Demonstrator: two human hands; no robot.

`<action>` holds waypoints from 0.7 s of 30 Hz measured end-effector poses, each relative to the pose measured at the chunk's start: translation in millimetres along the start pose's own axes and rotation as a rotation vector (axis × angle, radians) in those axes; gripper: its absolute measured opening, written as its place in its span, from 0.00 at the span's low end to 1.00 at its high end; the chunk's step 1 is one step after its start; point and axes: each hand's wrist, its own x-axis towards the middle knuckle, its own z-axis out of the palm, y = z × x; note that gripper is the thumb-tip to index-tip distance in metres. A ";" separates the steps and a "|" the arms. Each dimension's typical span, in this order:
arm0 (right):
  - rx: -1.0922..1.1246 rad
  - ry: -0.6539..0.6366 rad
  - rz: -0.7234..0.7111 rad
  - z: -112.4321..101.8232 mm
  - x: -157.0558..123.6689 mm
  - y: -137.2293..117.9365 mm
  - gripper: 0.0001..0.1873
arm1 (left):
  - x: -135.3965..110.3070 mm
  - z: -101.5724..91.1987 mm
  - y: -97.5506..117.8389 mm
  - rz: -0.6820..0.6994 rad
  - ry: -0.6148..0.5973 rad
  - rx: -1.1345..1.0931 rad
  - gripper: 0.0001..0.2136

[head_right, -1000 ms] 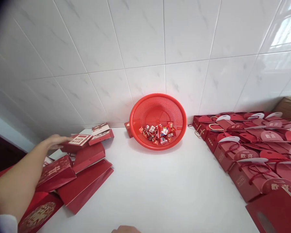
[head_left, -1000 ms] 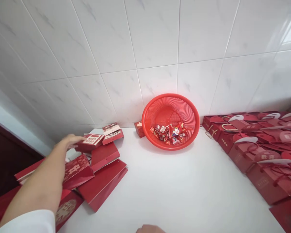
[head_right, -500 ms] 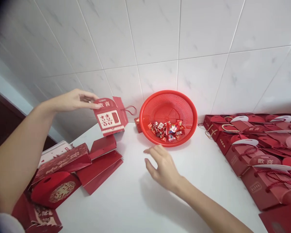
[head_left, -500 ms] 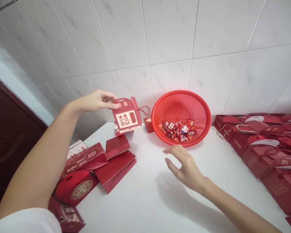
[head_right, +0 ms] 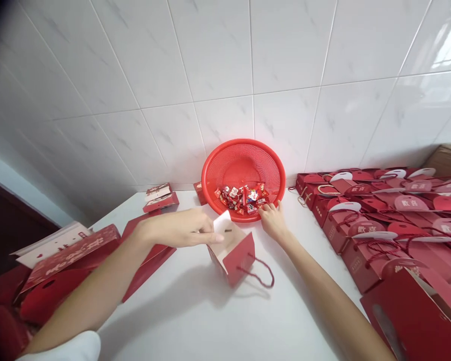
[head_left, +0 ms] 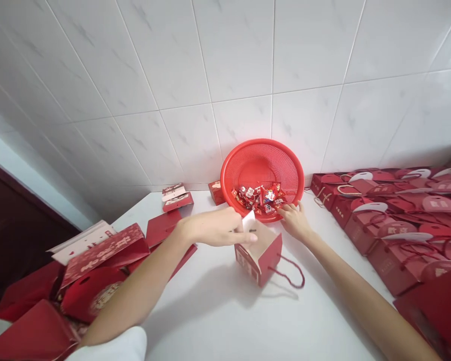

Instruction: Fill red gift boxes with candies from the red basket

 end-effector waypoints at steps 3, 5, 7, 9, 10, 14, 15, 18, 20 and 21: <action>0.019 0.032 -0.060 8.0 0.7 6.2 0.19 | 12.5 12.9 -5.4 -0.112 -0.076 -0.012 0.25; 0.025 0.064 -0.136 6.9 0.2 7.4 0.18 | 16.1 16.8 -6.5 -0.143 -0.095 0.007 0.22; 0.018 0.076 -0.228 -1.2 -1.7 3.5 0.15 | 15.6 17.4 -5.1 -0.140 -0.124 -0.004 0.18; 0.008 0.053 -0.300 -15.0 -5.1 -6.4 0.12 | 13.2 16.4 -2.4 -0.132 -0.153 -0.030 0.14; 0.006 0.032 -0.323 -22.8 -7.1 -13.1 0.12 | 11.8 16.1 -0.8 -0.135 -0.163 -0.040 0.14; 0.029 -0.031 -0.341 -47.0 -15.9 -40.6 0.12 | 8.2 18.9 6.1 -0.164 -0.159 -0.083 0.14; 0.042 -0.039 -0.346 -49.6 -17.7 -45.4 0.12 | 7.5 20.5 8.1 -0.166 -0.157 -0.091 0.14; 0.116 -0.048 -0.359 -51.6 -20.6 -51.3 0.11 | 4.2 25.7 12.8 -0.138 -0.170 -0.088 0.13; 0.247 -0.032 -0.362 -53.5 -21.4 -48.6 0.11 | 1.1 28.9 12.6 -0.107 -0.159 -0.085 0.13; 0.349 -0.013 -0.360 -56.2 -22.0 -46.0 0.12 | -0.5 30.4 11.0 -0.076 -0.132 -0.077 0.13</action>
